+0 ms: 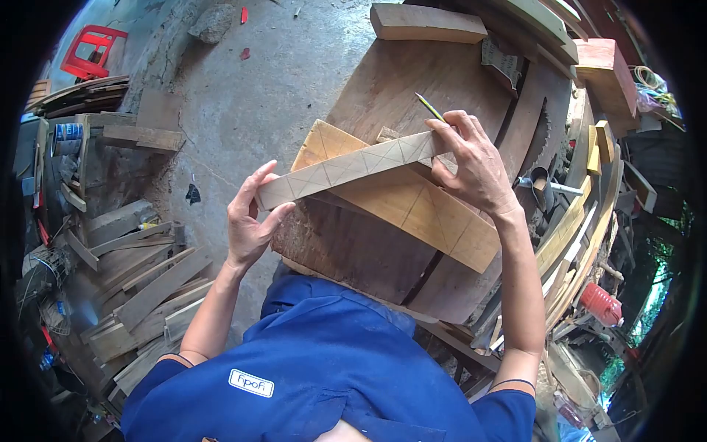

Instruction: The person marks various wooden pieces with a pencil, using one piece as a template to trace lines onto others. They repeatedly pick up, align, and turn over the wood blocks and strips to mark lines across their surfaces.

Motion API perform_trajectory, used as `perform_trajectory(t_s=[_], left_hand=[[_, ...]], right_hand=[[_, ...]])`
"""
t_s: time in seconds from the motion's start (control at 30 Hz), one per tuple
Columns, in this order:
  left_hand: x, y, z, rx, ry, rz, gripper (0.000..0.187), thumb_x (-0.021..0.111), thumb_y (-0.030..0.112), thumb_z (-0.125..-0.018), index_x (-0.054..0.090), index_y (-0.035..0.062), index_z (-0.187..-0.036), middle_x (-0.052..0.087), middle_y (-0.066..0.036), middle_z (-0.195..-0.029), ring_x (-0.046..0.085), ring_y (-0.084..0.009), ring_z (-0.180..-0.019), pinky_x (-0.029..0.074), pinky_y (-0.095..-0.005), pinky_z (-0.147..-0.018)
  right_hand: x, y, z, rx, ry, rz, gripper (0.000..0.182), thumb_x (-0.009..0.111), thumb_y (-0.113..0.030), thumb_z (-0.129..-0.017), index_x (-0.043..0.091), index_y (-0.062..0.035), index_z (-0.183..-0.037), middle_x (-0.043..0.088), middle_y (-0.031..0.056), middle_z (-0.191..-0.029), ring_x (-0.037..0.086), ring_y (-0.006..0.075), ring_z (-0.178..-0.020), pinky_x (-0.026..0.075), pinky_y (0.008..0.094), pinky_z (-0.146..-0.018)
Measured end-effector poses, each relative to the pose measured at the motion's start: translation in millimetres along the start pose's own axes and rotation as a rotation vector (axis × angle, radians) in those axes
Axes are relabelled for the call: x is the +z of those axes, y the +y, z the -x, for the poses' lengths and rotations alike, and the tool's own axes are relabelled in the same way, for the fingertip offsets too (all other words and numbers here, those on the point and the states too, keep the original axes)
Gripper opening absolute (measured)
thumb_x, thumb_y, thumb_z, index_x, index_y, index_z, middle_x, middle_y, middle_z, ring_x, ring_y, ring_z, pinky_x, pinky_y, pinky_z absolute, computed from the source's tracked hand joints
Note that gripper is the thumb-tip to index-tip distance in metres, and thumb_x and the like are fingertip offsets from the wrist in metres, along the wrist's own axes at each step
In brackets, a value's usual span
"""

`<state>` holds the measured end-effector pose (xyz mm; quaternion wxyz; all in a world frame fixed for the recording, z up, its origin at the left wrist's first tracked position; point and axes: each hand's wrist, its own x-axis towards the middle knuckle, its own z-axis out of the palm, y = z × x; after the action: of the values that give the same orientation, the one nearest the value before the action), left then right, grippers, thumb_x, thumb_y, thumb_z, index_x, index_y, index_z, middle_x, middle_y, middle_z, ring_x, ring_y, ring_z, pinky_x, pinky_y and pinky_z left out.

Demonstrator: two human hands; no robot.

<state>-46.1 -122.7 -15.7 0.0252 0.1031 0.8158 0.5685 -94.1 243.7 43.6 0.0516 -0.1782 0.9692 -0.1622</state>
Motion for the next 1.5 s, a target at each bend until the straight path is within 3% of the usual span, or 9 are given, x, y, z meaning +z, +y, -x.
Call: perform_trajectory(t_s=[0.17,0.3,0.43,0.53,0.83,1.17,1.37,1.43,1.5], left_hand=[[5,6,4,-0.502,0.012,0.538,0.053,0.075,0.024,-0.095,0.056,0.0023,-0.14,0.069,-0.008,-0.111,0.065,-0.0118,-0.096,0.055,-0.0273,-0.082],[12,5,4,-0.552,0.016,0.65,0.045,0.075,0.021,-0.096,0.061,0.0,-0.133,0.069,-0.008,-0.111,0.065,-0.0111,-0.095,0.055,-0.0273,-0.079],[13,9,5,-0.574,0.031,0.688,0.037,0.074,0.018,-0.096,0.064,-0.0006,-0.126,0.07,-0.008,-0.11,0.066,-0.0114,-0.091,0.056,-0.0274,-0.077],[10,8,3,-0.574,0.025,0.678,0.035,0.074,0.018,-0.096,0.065,-0.0003,-0.125,0.07,-0.007,-0.107,0.066,-0.0113,-0.088,0.056,-0.027,-0.074],[12,3,1,-0.547,-0.021,0.683,0.024,0.074,0.017,-0.096,0.065,0.0011,-0.112,0.068,-0.004,-0.092,0.064,-0.0095,-0.074,0.053,-0.0252,-0.066],[9,6,4,-0.568,-0.085,0.623,0.024,0.074,0.016,-0.096,0.066,0.0007,-0.112,0.067,-0.003,-0.089,0.06,-0.0076,-0.072,0.049,-0.0238,-0.063],[13,10,9,-0.585,-0.077,0.665,0.024,0.074,0.015,-0.096,0.066,0.0008,-0.113,0.066,-0.002,-0.088,0.059,-0.0073,-0.072,0.049,-0.0238,-0.063],[13,11,10,-0.593,-0.066,0.665,0.024,0.073,0.015,-0.096,0.066,0.0008,-0.113,0.066,-0.002,-0.089,0.06,-0.0074,-0.073,0.049,-0.0236,-0.064],[14,13,12,-0.595,-0.057,0.675,0.024,0.073,0.015,-0.096,0.066,0.0008,-0.113,0.067,-0.002,-0.09,0.06,-0.0075,-0.074,0.049,-0.0236,-0.064]], right_hand=[[-1,-5,-2,0.046,-0.015,-0.01,0.056,0.066,-0.011,-0.078,0.058,-0.0072,-0.133,0.054,0.0132,-0.126,0.056,0.0323,-0.12,0.05,0.0416,-0.104],[12,-7,5,0.075,0.19,0.037,0.069,0.075,-0.014,-0.08,0.053,-0.0082,-0.145,0.05,0.0158,-0.133,0.051,0.0317,-0.127,0.046,0.0431,-0.107],[23,-35,41,0.188,0.454,-0.01,0.074,0.073,-0.046,-0.091,0.052,-0.0013,-0.146,0.047,0.0179,-0.13,0.045,0.0329,-0.126,0.036,0.0441,-0.11],[55,-46,73,0.233,0.418,-0.1,0.096,0.077,-0.065,-0.08,0.053,-0.0006,-0.146,0.045,0.016,-0.125,0.045,0.0335,-0.121,0.035,0.0472,-0.109],[63,-52,87,0.216,0.172,0.123,0.107,0.084,-0.067,-0.065,0.052,-0.0018,-0.144,0.045,0.0161,-0.129,0.043,0.0335,-0.128,0.023,0.0608,-0.119],[53,-48,94,0.184,0.043,0.042,0.109,0.092,-0.033,-0.051,0.047,-0.0056,-0.147,0.044,0.0153,-0.134,0.038,0.0312,-0.136,0.018,0.0587,-0.123],[51,-38,104,0.202,0.039,0.0,0.104,0.087,-0.058,-0.069,0.047,-0.0037,-0.148,0.041,0.0157,-0.135,0.038,0.0333,-0.134,0.025,0.0554,-0.12],[61,-22,108,0.391,0.325,-0.261,0.095,0.071,-0.068,-0.085,0.046,-0.0027,-0.15,0.039,0.0159,-0.135,0.041,0.031,-0.13,0.03,0.0541,-0.116],[44,-32,84,0.457,0.396,-0.246,0.074,0.057,-0.057,-0.1,0.049,-0.0007,-0.147,0.042,0.0148,-0.131,0.047,0.0273,-0.123,0.034,0.0482,-0.112]])
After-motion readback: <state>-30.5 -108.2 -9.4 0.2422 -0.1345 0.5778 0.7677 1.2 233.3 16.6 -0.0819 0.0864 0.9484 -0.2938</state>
